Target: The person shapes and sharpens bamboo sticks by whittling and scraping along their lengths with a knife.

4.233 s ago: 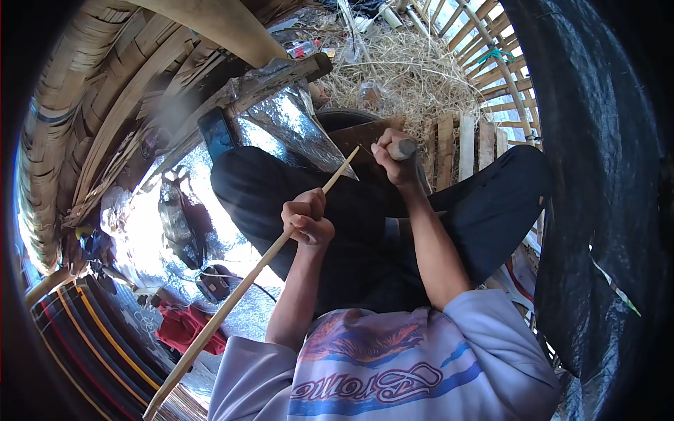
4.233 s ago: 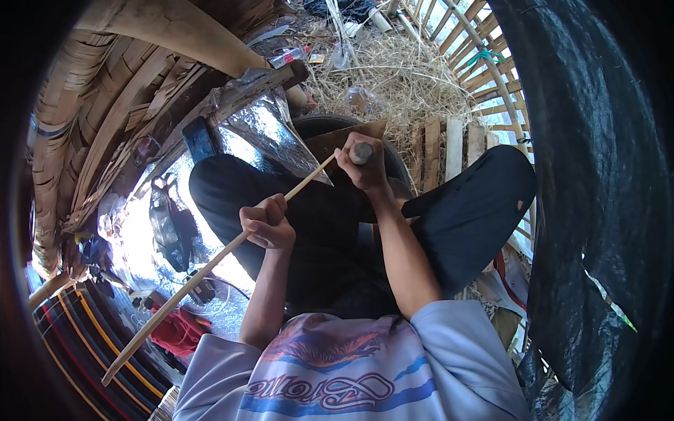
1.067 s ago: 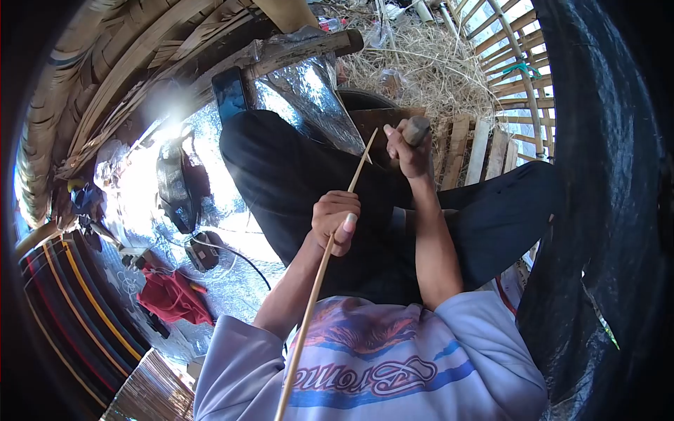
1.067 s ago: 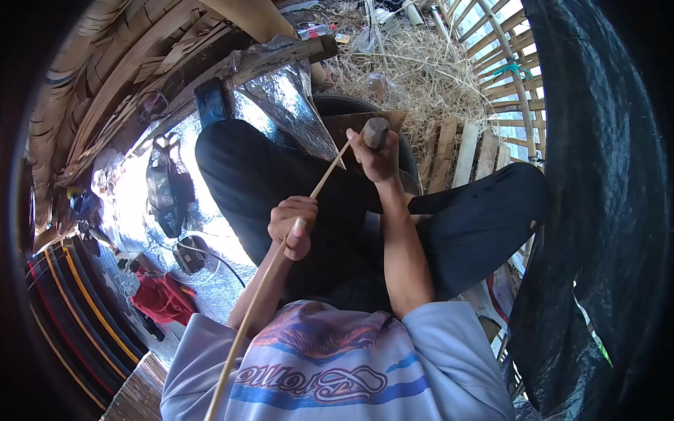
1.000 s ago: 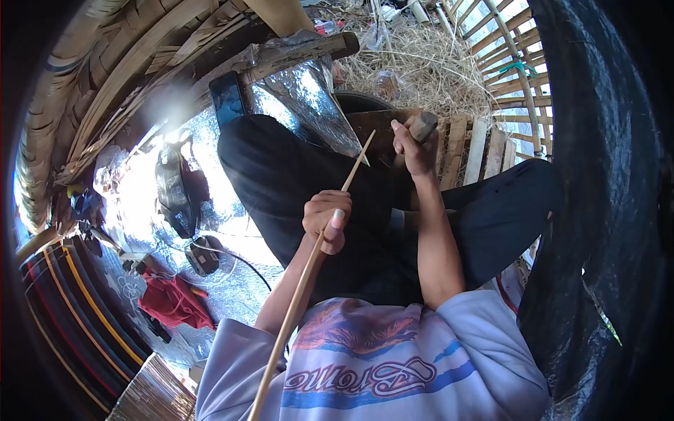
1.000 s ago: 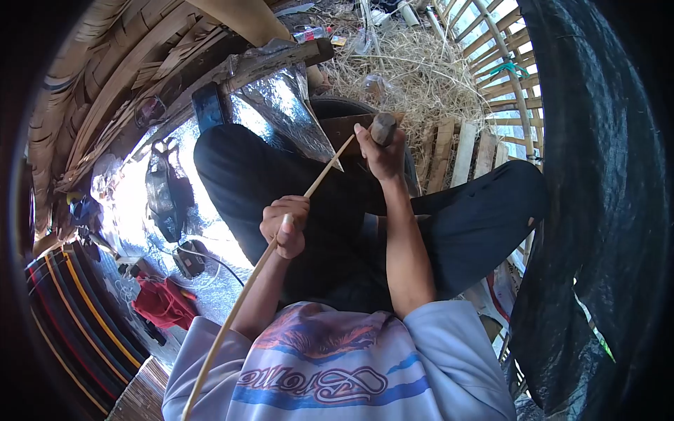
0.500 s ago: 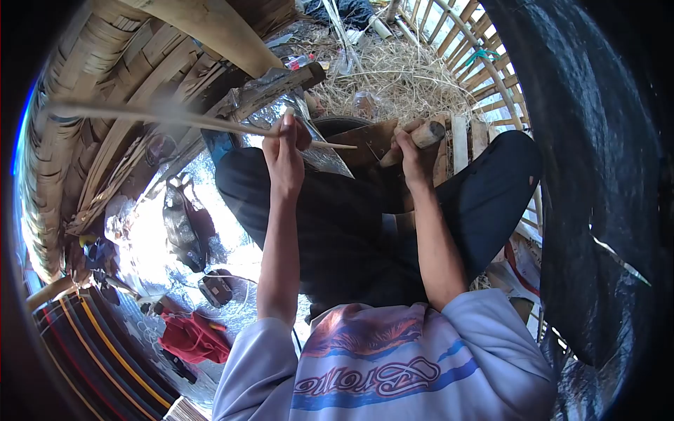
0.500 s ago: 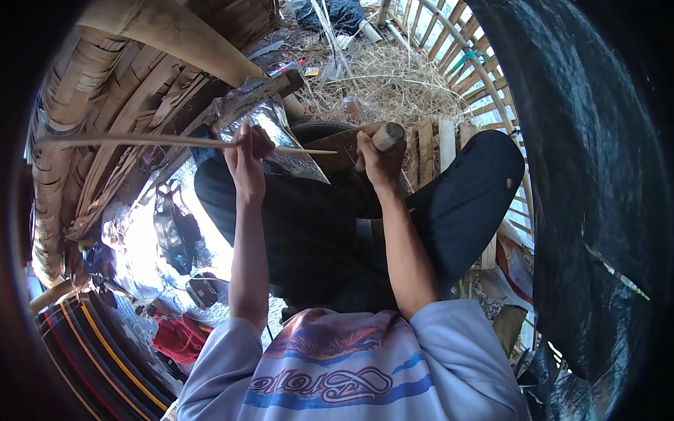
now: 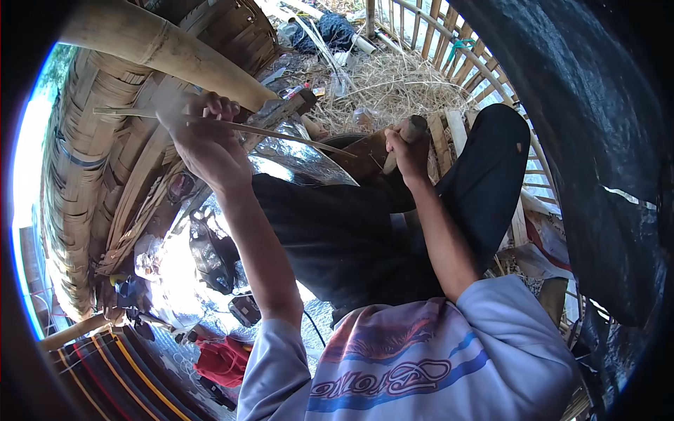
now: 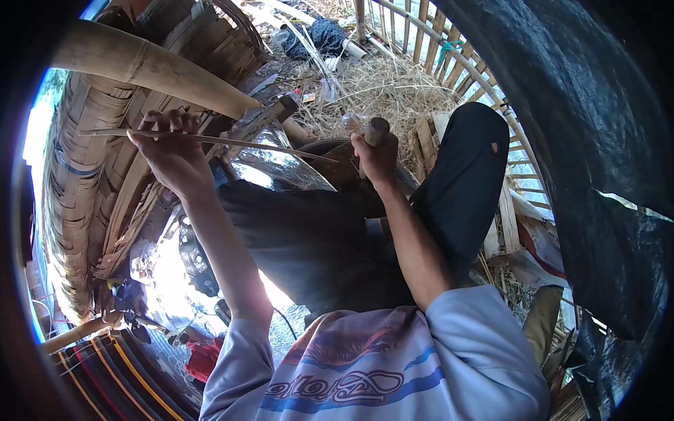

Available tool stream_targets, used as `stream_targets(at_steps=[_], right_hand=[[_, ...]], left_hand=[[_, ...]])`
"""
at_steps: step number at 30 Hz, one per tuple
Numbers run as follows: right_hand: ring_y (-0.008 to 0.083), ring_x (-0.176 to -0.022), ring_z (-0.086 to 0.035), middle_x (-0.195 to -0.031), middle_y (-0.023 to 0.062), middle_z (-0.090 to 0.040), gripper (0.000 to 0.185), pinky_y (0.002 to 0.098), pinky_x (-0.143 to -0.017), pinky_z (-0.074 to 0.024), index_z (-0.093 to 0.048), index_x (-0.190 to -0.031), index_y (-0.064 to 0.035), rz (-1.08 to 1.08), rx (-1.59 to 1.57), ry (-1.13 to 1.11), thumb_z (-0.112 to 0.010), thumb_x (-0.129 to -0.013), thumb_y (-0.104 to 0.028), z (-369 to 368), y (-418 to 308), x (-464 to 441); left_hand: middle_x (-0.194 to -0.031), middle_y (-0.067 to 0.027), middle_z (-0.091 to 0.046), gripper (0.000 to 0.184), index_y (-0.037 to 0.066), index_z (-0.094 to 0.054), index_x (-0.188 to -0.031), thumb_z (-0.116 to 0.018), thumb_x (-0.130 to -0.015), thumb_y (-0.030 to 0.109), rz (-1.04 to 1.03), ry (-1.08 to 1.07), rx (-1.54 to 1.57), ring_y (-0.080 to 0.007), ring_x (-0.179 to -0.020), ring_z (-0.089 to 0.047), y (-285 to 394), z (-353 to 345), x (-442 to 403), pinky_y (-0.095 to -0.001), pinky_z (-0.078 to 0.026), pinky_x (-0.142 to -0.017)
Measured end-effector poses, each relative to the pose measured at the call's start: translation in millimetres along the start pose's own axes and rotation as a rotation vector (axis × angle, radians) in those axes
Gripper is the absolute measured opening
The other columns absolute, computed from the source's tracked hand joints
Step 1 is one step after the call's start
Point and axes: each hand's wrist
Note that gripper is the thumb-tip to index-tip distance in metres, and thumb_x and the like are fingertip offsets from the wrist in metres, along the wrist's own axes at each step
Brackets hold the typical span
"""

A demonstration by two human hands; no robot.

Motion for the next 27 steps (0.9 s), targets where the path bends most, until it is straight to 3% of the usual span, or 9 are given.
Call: stream_targets(at_steps=[5,8,10,11,13,17,19,24,27], right_hand=[[0.0096,-0.05,-0.052,-0.055,0.002,-0.053,0.016,0.0255,-0.05,-0.0412,-0.052,-0.064,-0.0045,0.005,-0.001,0.02,-0.061,-0.077,-0.004,-2,-1,0],[0.0097,-0.049,-0.052,-0.055,0.0019,-0.054,0.016,0.0255,-0.049,-0.0411,-0.052,-0.064,-0.0043,0.013,0.019,0.03,-0.061,-0.077,-0.004,-1,-2,0],[0.0096,-0.049,-0.052,-0.055,0.0019,-0.054,0.015,0.0254,-0.049,-0.0412,-0.053,-0.064,-0.0041,0.025,0.021,0.013,-0.061,-0.077,-0.004,-1,-1,0],[0.0096,-0.049,-0.052,-0.055,0.0019,-0.054,0.015,0.0254,-0.049,-0.0412,-0.053,-0.064,-0.0041,0.025,0.02,0.011,-0.061,-0.077,-0.004,-2,-1,0],[0.0094,-0.05,-0.053,-0.055,0.0018,-0.054,0.016,0.0252,-0.049,-0.0414,-0.054,-0.064,-0.0038,0.001,0.061,0.02,-0.061,-0.078,-0.004,-2,-2,0],[0.0092,-0.05,-0.053,-0.055,0.0017,-0.055,0.016,0.025,-0.049,-0.0414,-0.054,-0.063,-0.0038,0.014,0.022,-0.002,-0.06,-0.078,-0.004,-3,9,-1],[0.009,-0.05,-0.053,-0.055,0.0015,-0.054,0.016,0.0247,-0.048,-0.041,-0.054,-0.064,-0.0037,0.005,0.035,0.016,-0.06,-0.079,-0.004,-5,12,-1],[0.0089,-0.049,-0.052,-0.054,0.0012,-0.053,0.016,0.0245,-0.047,-0.0403,-0.053,-0.064,-0.0038,-0.005,0.022,-0.005,-0.061,-0.079,-0.004,-8,15,-3],[0.0092,-0.048,-0.05,-0.054,0.0014,-0.051,0.016,0.0247,-0.047,-0.0396,-0.051,-0.066,-0.0041,-0.039,-0.057,-0.022,-0.062,-0.078,-0.004,-10,0,-5]], left_hand=[[-0.072,-0.0033,-0.044,0.037,0.01,-0.048,-0.095,-0.041,-0.095,0.046,-0.124,0.063,-0.132,-0.012,-0.065,-0.039,6,-21,-7,-0.0298,-0.036,-0.063],[-0.064,-0.0005,-0.04,0.038,0.01,-0.048,-0.093,-0.04,-0.095,0.047,-0.11,0.133,-0.18,-0.0091,-0.056,-0.035,5,-27,-9,-0.0235,-0.033,-0.053],[-0.055,0.0027,-0.03,0.038,0.01,-0.047,-0.088,-0.038,-0.096,0.047,-0.179,0.171,-0.239,-0.007,-0.048,-0.026,0,-22,-11,-0.0197,-0.023,-0.043],[-0.055,0.0027,-0.03,0.038,0.01,-0.047,-0.088,-0.038,-0.096,0.047,-0.18,0.171,-0.24,-0.007,-0.048,-0.026,-2,-21,-13,-0.0197,-0.023,-0.043],[-0.053,0.0043,-0.024,0.044,0.011,-0.045,-0.079,-0.034,-0.095,0.051,-0.148,0.38,-0.148,-0.007,-0.045,-0.019,-4,-22,-21,-0.0216,-0.016,-0.04],[-0.052,0.0044,-0.02,0.05,0.012,-0.04,-0.071,-0.031,-0.093,0.056,-0.11,0.394,0.017,-0.0072,-0.045,-0.014,-4,-14,-29,-0.0238,-0.012,-0.038],[-0.05,0.0049,-0.017,0.054,0.014,-0.036,-0.065,-0.028,-0.091,0.061,-0.031,0.161,0.079,-0.0071,-0.043,-0.011,-1,2,-31,-0.0237,-0.01,-0.037],[-0.046,0.0048,-0.014,0.055,0.015,-0.033,-0.062,-0.026,-0.091,0.062,0.033,0.128,0.138,-0.0065,-0.039,-0.008,8,17,-27,-0.0234,-0.008,-0.034],[-0.045,0.0045,-0.012,0.054,0.016,-0.031,-0.062,-0.031,-0.089,0.063,0.04,0.008,0.203,-0.0064,-0.038,-0.006,11,27,-18,-0.0236,-0.009,-0.034]])
Point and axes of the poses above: each hand's wrist, its own x-axis away from the middle knuckle, its own z-axis out of the back of the hand, y = z × x
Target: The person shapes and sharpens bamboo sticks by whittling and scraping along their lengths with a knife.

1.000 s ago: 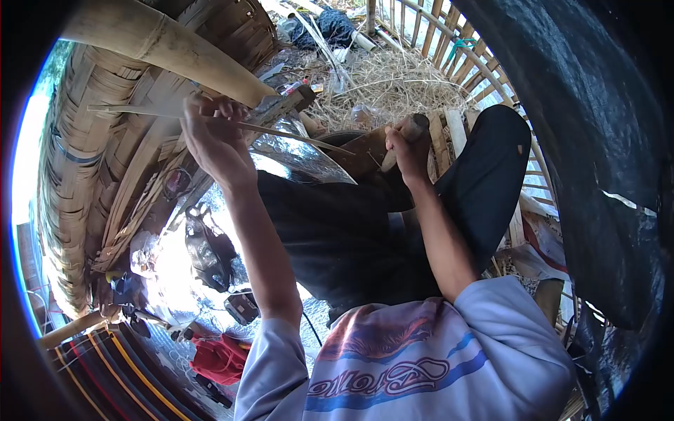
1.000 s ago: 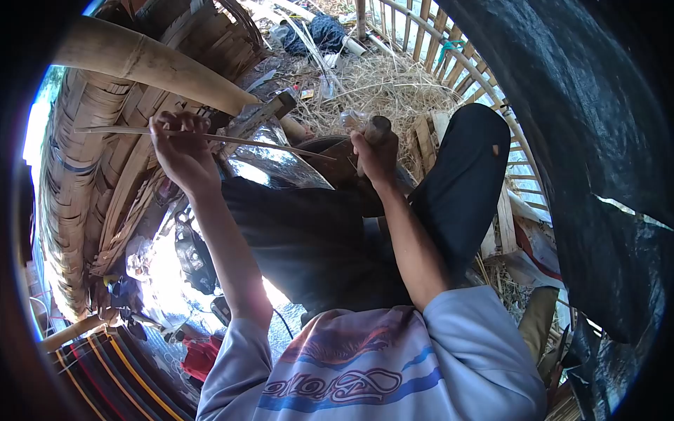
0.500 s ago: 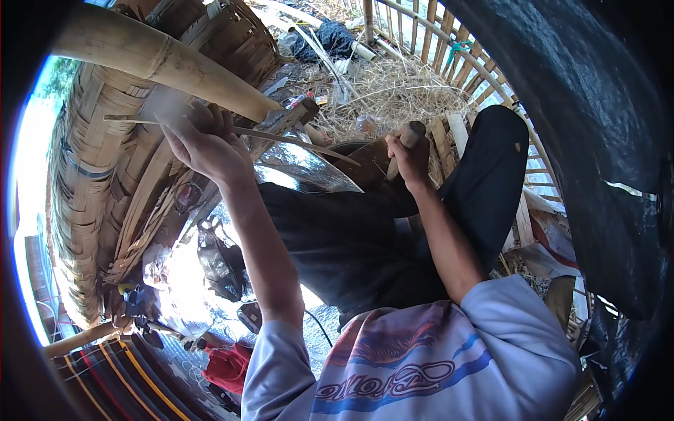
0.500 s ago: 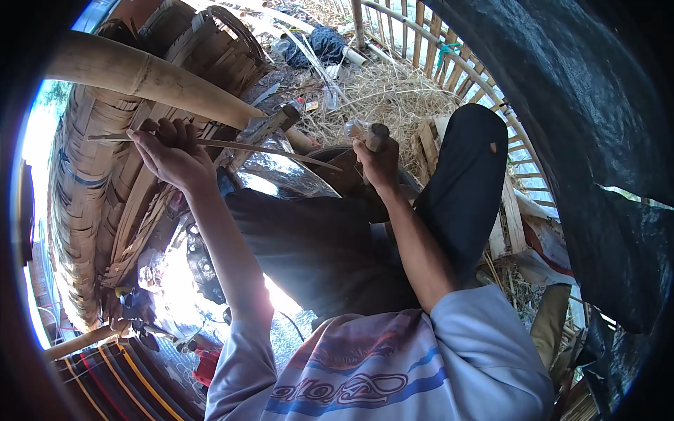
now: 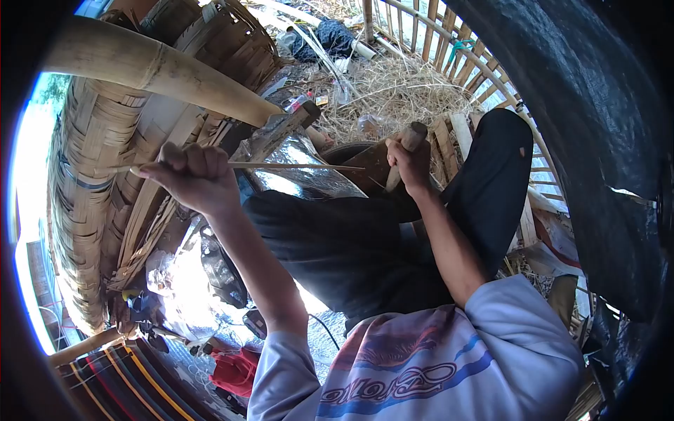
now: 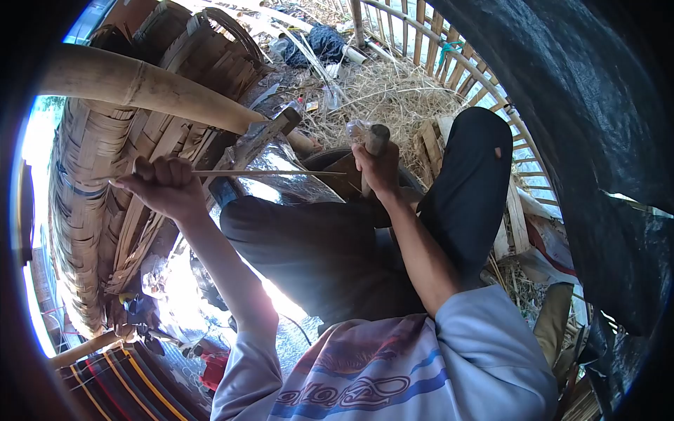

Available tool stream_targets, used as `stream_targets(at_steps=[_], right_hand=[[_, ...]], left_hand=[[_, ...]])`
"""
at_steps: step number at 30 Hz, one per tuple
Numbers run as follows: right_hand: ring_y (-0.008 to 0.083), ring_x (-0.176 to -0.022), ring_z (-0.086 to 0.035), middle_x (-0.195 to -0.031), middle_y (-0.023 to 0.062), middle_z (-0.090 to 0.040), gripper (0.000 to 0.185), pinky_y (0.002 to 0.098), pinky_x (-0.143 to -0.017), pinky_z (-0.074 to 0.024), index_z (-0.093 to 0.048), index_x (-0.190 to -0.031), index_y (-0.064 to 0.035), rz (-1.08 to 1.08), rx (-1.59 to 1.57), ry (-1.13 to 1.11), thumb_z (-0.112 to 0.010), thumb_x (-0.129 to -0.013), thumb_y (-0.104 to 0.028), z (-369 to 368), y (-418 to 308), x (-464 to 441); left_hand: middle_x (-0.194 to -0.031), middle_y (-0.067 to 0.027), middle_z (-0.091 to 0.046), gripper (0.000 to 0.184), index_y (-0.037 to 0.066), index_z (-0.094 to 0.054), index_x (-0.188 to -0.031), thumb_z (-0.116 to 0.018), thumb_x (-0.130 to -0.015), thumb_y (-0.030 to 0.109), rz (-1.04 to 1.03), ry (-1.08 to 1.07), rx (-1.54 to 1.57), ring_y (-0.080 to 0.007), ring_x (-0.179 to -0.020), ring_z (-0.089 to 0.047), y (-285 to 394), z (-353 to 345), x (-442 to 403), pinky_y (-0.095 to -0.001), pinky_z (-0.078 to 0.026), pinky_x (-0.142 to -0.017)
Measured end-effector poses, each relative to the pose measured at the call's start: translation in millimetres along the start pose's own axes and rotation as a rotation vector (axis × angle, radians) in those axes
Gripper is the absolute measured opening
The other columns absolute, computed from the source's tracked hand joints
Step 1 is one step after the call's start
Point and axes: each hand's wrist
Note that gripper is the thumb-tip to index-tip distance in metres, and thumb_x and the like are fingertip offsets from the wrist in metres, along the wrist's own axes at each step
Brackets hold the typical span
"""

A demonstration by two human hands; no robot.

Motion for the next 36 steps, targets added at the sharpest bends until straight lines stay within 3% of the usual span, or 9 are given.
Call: stream_targets(at_steps=[3,10,15,17,21,24,29,33,36], right_hand=[[0.0097,-0.047,-0.047,-0.055,0.0014,-0.047,0.016,0.0255,-0.048,-0.0391,-0.048,-0.07,-0.0051,0.01,-0.207,-0.005,-0.061,-0.078,-0.003,-13,-54,0],[0.0082,-0.045,-0.043,-0.057,0.0012,-0.045,0.017,0.0244,-0.044,-0.0357,-0.045,-0.073,-0.0048,0.135,-0.652,-0.213,-0.06,-0.081,-0.003,-30,-149,6],[0.0043,-0.046,-0.047,-0.054,-0.001,-0.047,0.02,0.0211,-0.04,-0.0374,-0.047,-0.068,-0.0066,-0.006,-0.416,-0.188,-0.063,-0.081,-0.006,-45,-107,6],[0.0044,-0.046,-0.048,-0.053,-0.0008,-0.048,0.019,0.021,-0.041,-0.0376,-0.048,-0.068,-0.0065,0.175,-0.233,-0.186,-0.062,-0.081,-0.005,-42,-78,-1],[0.0083,-0.042,-0.044,-0.054,0.0002,-0.045,0.021,0.0235,-0.042,-0.0356,-0.044,-0.067,-0.0055,0.042,-0.704,-0.172,-0.061,-0.079,-0.003,-39,-111,-11],[0.0084,-0.043,-0.044,-0.055,0.0012,-0.046,0.02,0.0242,-0.042,-0.0358,-0.045,-0.07,-0.0059,-0.047,-0.421,-0.186,-0.061,-0.077,0.002,-50,-79,-20],[0.009,-0.042,-0.042,-0.052,0.0019,-0.044,0.017,0.0245,-0.043,-0.0368,-0.047,-0.07,-0.0044,-0.005,-0.735,-0.16,-0.061,-0.077,0.0,-32,-97,-34],[0.0093,-0.044,-0.042,-0.058,0.0,-0.043,0.024,0.0253,-0.043,-0.0338,-0.04,-0.07,-0.0096,-0.083,-0.317,-0.146,-0.062,-0.074,0.001,-46,-57,-33],[0.0093,-0.044,-0.043,-0.054,-0.0006,-0.041,0.022,0.0253,-0.044,-0.0342,-0.043,-0.068,-0.0083,-0.107,-0.496,-0.11,-0.061,-0.074,0.002,-35,-61,-43]], left_hand=[[-0.045,0.0049,-0.012,0.052,0.017,-0.029,-0.062,-0.032,-0.089,0.062,0.018,-0.257,0.169,-0.0065,-0.038,-0.006,2,8,12,-0.024,-0.008,-0.034],[-0.044,0.0053,-0.016,0.055,0.017,-0.02,-0.062,-0.034,-0.088,0.064,0.004,-0.389,0.259,-0.0055,-0.037,-0.009,0,-1,26,-0.0239,-0.006,-0.035],[-0.042,0.0055,-0.017,0.057,0.018,-0.016,-0.06,-0.033,-0.086,0.066,-0.018,-0.418,0.179,-0.005,-0.035,-0.01,-6,-12,26,-0.0226,-0.007,-0.034],[-0.042,0.0055,-0.017,0.057,0.018,-0.017,-0.061,-0.031,-0.087,0.067,-0.062,-0.422,0.15,-0.0049,-0.034,-0.01,-8,-14,23,-0.0213,-0.008,-0.033],[-0.042,0.0056,-0.017,0.057,0.018,-0.017,-0.062,-0.029,-0.086,0.067,-0.108,-0.405,0.035,-0.0047,-0.033,-0.011,-9,-13,20,-0.0215,-0.009,-0.032],[-0.042,0.0056,-0.017,0.057,0.017,-0.018,-0.062,-0.028,-0.087,0.067,-0.035,-0.493,0.117,-0.0045,-0.033,-0.011,-11,-15,17,-0.0218,-0.01,-0.032],[-0.043,0.0055,-0.016,0.056,0.017,-0.02,-0.063,-0.027,-0.087,0.067,-0.064,-0.468,0.068,-0.0051,-0.035,-0.01,-15,-17,12,-0.0222,-0.009,-0.034],[-0.043,0.0051,-0.015,0.055,0.017,-0.022,-0.064,-0.027,-0.087,0.067,-0.054,-0.473,0.085,-0.0052,-0.036,-0.009,-16,-14,11,-0.0227,-0.01,-0.033],[-0.043,0.0049,-0.015,0.055,0.017,-0.024,-0.065,-0.027,-0.087,0.067,-0.05,-0.478,0.038,-0.0052,-0.036,-0.009,-16,-14,10,-0.0229,-0.009,-0.033]])
Point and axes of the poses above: each hand's wrist, its own x-axis away from the middle knuckle, its own z-axis out of the back of the hand, y = z × x
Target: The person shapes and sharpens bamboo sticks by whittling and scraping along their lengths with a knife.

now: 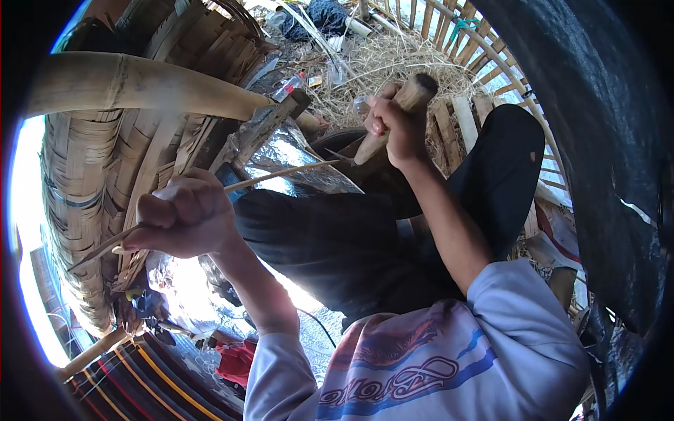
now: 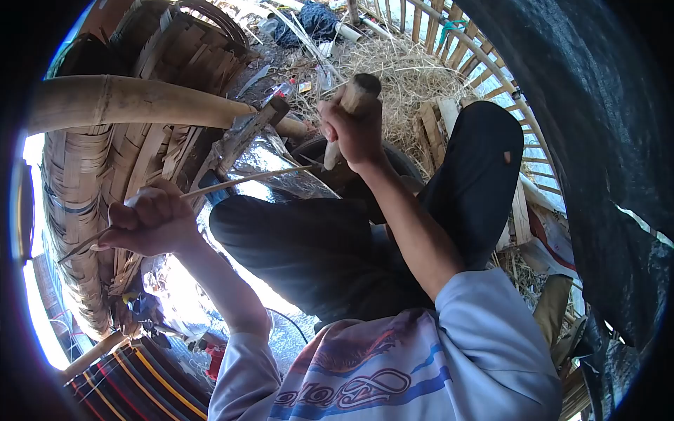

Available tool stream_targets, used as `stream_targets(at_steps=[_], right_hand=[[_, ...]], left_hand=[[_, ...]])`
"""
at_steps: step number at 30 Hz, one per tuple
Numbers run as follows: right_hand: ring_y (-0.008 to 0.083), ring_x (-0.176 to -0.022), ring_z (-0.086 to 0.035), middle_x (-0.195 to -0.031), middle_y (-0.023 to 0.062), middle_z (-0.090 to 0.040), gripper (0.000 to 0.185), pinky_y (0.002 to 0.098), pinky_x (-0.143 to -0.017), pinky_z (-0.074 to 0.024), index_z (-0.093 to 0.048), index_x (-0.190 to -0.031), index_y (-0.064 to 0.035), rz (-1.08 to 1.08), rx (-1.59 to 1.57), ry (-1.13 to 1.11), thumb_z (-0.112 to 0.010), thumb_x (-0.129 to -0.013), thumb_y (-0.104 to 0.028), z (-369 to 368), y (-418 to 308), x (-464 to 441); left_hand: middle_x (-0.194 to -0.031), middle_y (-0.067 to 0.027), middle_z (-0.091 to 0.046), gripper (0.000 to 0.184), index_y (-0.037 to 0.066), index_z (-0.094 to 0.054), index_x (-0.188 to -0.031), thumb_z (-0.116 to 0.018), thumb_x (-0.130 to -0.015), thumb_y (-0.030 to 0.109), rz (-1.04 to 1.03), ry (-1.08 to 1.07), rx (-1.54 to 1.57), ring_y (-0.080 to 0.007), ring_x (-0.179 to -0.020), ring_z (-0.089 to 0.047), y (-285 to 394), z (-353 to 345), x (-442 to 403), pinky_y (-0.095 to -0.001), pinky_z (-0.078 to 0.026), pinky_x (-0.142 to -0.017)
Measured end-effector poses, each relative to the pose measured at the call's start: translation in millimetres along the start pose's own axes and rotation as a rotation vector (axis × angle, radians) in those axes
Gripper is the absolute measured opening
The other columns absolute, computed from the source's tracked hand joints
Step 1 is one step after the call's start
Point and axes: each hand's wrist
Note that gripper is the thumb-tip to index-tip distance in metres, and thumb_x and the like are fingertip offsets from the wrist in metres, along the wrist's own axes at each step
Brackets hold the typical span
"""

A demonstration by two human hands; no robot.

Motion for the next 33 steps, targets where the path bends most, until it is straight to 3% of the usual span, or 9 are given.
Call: stream_targets(at_steps=[3,7,12,17,19,21,28,30,33], right_hand=[[0.0092,-0.045,-0.043,-0.05,0.0006,-0.041,0.022,0.0254,-0.045,-0.0351,-0.044,-0.063,-0.0072,0.01,-0.113,-0.066,-0.061,-0.075,0.001,-3,-8,7],[0.01,-0.063,-0.059,-0.063,0.0017,-0.061,0.009,0.0258,-0.059,-0.0465,-0.062,-0.072,-0.0012,0.179,0.634,-0.079,-0.066,-0.073,-0.009,30,56,7],[0.0086,-0.046,-0.043,-0.057,0.001,-0.044,0.02,0.0234,-0.046,-0.0348,-0.043,-0.07,-0.007,0.051,0.056,-0.113,-0.061,-0.077,-0.001,12,17,9],[0.007,-0.042,-0.044,-0.051,0.0002,-0.047,0.019,0.0231,-0.041,-0.0356,-0.048,-0.067,-0.0051,0.088,0.247,-0.091,-0.061,-0.081,-0.007,28,52,-8],[0.0079,-0.042,-0.043,-0.052,0.0007,-0.047,0.018,0.024,-0.041,-0.0353,-0.047,-0.068,-0.0049,0.017,-0.001,0.056,-0.062,-0.079,-0.005,21,36,-17],[0.0094,-0.042,-0.043,-0.052,0.0023,-0.045,0.018,0.0248,-0.041,-0.035,-0.046,-0.067,-0.0044,0.03,-0.194,-0.013,-0.061,-0.078,-0.004,15,16,-16],[0.0071,-0.043,-0.048,-0.051,0.0003,-0.05,0.022,0.0231,-0.042,-0.0376,-0.051,-0.061,-0.0037,0.142,0.441,-0.032,-0.062,-0.079,-0.006,29,62,-8],[0.0082,-0.042,-0.046,-0.05,-0.0005,-0.049,0.022,0.0233,-0.042,-0.0366,-0.05,-0.061,-0.0037,0.099,0.261,-0.05,-0.062,-0.079,-0.007,28,52,-9],[0.0099,-0.042,-0.042,-0.051,-0.0016,-0.047,0.022,0.0251,-0.044,-0.0347,-0.049,-0.061,-0.004,-0.017,0.028,-0.056,-0.064,-0.077,-0.009,29,50,0]], left_hand=[[-0.043,0.005,-0.014,0.054,0.017,-0.024,-0.065,-0.027,-0.087,0.067,-0.017,0.05,-0.001,-0.0052,-0.035,-0.009,0,1,0,-0.0226,-0.009,-0.033],[-0.043,0.0047,-0.014,0.054,0.017,-0.025,-0.066,-0.027,-0.088,0.066,-0.04,0.09,-0.026,-0.0051,-0.036,-0.008,-1,-2,0,-0.0223,-0.009,-0.032],[-0.043,0.0045,-0.012,0.054,0.017,-0.025,-0.066,-0.026,-0.088,0.066,-0.048,0.16,-0.083,-0.0054,-0.037,-0.007,1,-2,0,-0.0218,-0.01,-0.032],[-0.043,0.0045,-0.012,0.054,0.017,-0.024,-0.065,-0.028,-0.088,0.066,-0.035,0.19,-0.057,-0.006,-0.037,-0.007,2,1,3,-0.0223,-0.011,-0.033],[-0.043,0.0045,-0.012,0.054,0.018,-0.024,-0.064,-0.028,-0.088,0.066,-0.039,0.206,-0.072,-0.006,-0.037,-0.007,4,0,0,-0.0223,-0.012,-0.033],[-0.043,0.0055,-0.009,0.054,0.021,-0.021,-0.061,-0.025,-0.087,0.068,-0.015,0.304,-0.158,-0.0046,-0.036,-0.007,4,-3,0,-0.021,-0.019,-0.034],[-0.043,0.0054,-0.01,0.054,0.02,-0.021,-0.061,-0.025,-0.088,0.067,-0.021,0.287,-0.205,-0.0043,-0.039,-0.006,1,-8,-2,-0.0214,-0.019,-0.034],[-0.044,0.0053,-0.01,0.054,0.02,-0.02,-0.061,-0.025,-0.088,0.066,-0.028,0.322,-0.129,-0.0046,-0.039,-0.006,2,-9,1,-0.0205,-0.031,-0.037],[-0.045,0.0052,-0.009,0.054,0.02,-0.02,-0.061,-0.025,-0.088,0.066,0.0,0.225,-0.114,-0.0049,-0.04,-0.005,6,0,3,-0.0203,-0.035,-0.039]])
Point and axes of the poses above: each hand's wrist, its own x-axis away from the middle knuckle, its own z-axis out of the back of the hand, y = z × x
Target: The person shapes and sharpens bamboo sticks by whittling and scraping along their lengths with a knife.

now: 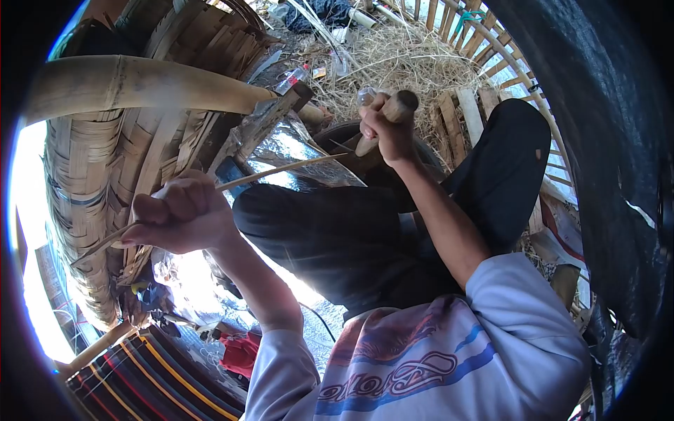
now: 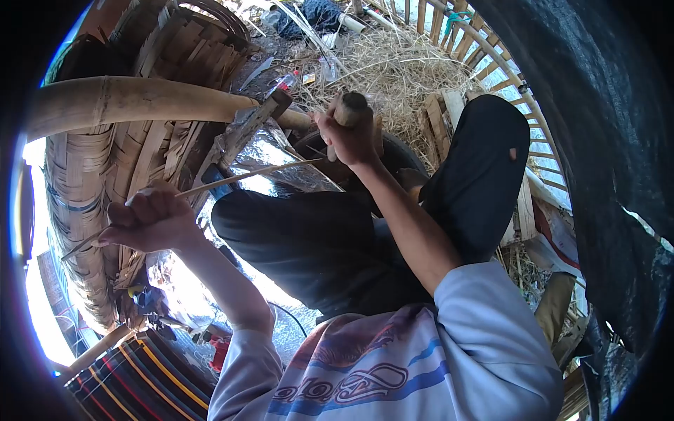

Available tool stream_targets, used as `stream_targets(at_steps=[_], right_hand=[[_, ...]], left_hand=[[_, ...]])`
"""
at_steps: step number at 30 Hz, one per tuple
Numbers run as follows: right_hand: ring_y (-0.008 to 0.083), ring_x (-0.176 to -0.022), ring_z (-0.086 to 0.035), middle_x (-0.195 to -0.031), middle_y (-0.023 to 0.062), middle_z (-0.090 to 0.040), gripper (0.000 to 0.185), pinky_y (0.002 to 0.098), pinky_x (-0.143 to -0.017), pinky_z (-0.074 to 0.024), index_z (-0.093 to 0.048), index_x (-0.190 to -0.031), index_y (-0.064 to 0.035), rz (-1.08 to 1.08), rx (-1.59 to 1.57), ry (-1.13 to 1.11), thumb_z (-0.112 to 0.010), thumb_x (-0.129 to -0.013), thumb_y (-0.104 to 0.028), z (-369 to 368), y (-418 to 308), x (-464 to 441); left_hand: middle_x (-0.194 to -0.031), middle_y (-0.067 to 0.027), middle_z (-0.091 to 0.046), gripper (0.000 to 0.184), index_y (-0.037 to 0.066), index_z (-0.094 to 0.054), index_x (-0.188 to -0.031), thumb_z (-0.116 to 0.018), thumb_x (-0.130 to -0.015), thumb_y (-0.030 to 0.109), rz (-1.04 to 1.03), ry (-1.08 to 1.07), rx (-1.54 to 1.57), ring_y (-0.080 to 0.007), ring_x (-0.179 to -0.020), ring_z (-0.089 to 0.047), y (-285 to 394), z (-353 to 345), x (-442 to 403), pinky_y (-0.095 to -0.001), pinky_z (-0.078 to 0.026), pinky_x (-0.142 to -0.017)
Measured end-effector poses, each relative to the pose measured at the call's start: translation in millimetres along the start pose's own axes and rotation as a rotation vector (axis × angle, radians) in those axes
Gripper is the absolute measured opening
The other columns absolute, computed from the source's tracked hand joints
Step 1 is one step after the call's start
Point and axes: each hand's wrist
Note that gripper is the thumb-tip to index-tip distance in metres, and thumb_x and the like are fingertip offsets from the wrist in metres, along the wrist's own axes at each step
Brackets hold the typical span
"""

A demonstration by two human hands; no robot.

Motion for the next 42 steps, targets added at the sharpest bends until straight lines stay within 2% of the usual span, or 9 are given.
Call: stream_targets(at_steps=[3,9,13,14,15,21,24,38,42], right_hand=[[0.0085,-0.051,-0.043,-0.055,-0.0008,-0.049,0.022,0.0284,-0.048,-0.0358,-0.049,-0.061,-0.0047,0.251,0.724,-0.018,-0.067,-0.072,-0.011,32,42,-1],[0.007,-0.045,-0.046,-0.054,0.001,-0.051,0.021,0.0231,-0.043,-0.0354,-0.051,-0.061,-0.0052,0.045,0.053,-0.023,-0.061,-0.08,-0.006,11,1,-6],[0.009,-0.043,-0.045,-0.052,0.0,-0.047,0.016,0.0228,-0.041,-0.0332,-0.049,-0.071,-0.0043,0.193,0.592,-0.09,-0.063,-0.078,-0.004,32,40,-6],[0.009,-0.043,-0.045,-0.052,0.0,-0.047,0.016,0.0228,-0.041,-0.0332,-0.049,-0.071,-0.0043,0.206,0.593,-0.087,-0.063,-0.078,-0.004,36,39,-11],[0.0089,-0.043,-0.044,-0.052,0.0003,-0.046,0.017,0.0233,-0.041,-0.0332,-0.048,-0.069,-0.0047,0.118,0.397,-0.044,-0.062,-0.078,-0.004,32,32,-15],[0.0088,-0.045,-0.041,-0.054,0.0013,-0.042,0.022,0.0247,-0.047,-0.0339,-0.042,-0.064,-0.0078,-0.067,-0.039,-0.122,-0.059,-0.078,-0.008,15,-2,-7],[0.0089,-0.045,-0.041,-0.053,0.0002,-0.041,0.021,0.0249,-0.046,-0.0334,-0.043,-0.064,-0.0077,-0.029,-0.049,-0.104,-0.06,-0.077,-0.009,26,8,-23],[0.0071,-0.04,-0.043,-0.049,0.0004,-0.046,0.021,0.0229,-0.039,-0.0334,-0.048,-0.064,-0.0053,0.049,-0.113,-0.214,-0.064,-0.078,-0.003,5,-13,-14],[0.0042,-0.043,-0.046,-0.051,-0.0014,-0.05,0.018,0.0211,-0.041,-0.0351,-0.052,-0.065,-0.006,0.025,0.406,-0.123,-0.064,-0.078,-0.006,28,25,-11]], left_hand=[[-0.045,0.005,-0.008,0.054,0.02,-0.02,-0.061,-0.025,-0.089,0.065,-0.033,0.09,-0.023,-0.0049,-0.04,-0.006,-2,-4,-2,-0.0191,-0.029,-0.038],[-0.044,0.0057,-0.011,0.054,0.017,-0.025,-0.063,-0.032,-0.088,0.065,-0.07,0.102,-0.032,-0.0052,-0.038,-0.006,-2,-3,-1,-0.0227,-0.008,-0.033],[-0.044,0.0056,-0.012,0.053,0.017,-0.025,-0.063,-0.031,-0.089,0.064,-0.053,0.057,0.039,-0.0051,-0.038,-0.007,-2,-1,-3,-0.0226,-0.008,-0.033],[-0.044,0.0058,-0.011,0.054,0.019,-0.023,-0.061,-0.028,-0.088,0.065,-0.016,0.074,0.017,-0.0046,-0.039,-0.007,0,-3,-2,-0.0213,-0.019,-0.038],[-0.044,0.0059,-0.01,0.055,0.02,-0.02,-0.06,-0.025,-0.088,0.067,0.026,0.094,-0.014,-0.0042,-0.039,-0.007,1,-3,-2,-0.0199,-0.031,-0.042],[-0.044,0.0058,-0.01,0.054,0.021,-0.021,-0.06,-0.026,-0.088,0.066,0.062,-0.081,0.069,-0.0043,-0.039,-0.007,5,14,-3,-0.0193,-0.037,-0.048],[-0.043,0.0056,-0.012,0.053,0.017,-0.028,-0.064,-0.03,-0.089,0.065,-0.053,0.088,0.01,-0.0047,-0.037,-0.007,3,14,2,-0.0208,-0.014,-0.035],[-0.044,0.0057,-0.011,0.053,0.02,-0.022,-0.061,-0.028,-0.089,0.064,0.011,-0.012,0.035,-0.0053,-0.04,-0.006,8,4,6,-0.0218,-0.021,-0.04],[-0.044,0.0057,-0.011,0.053,0.02,-0.022,-0.061,-0.026,-0.089,0.065,0.015,-0.037,0.136,-0.0051,-0.039,-0.007,4,4,4,-0.0208,-0.021,-0.039]])
Point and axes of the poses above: each hand's wrist, its own x-axis away from the middle knuckle, its own z-axis out of the back of the hand, y = z × x
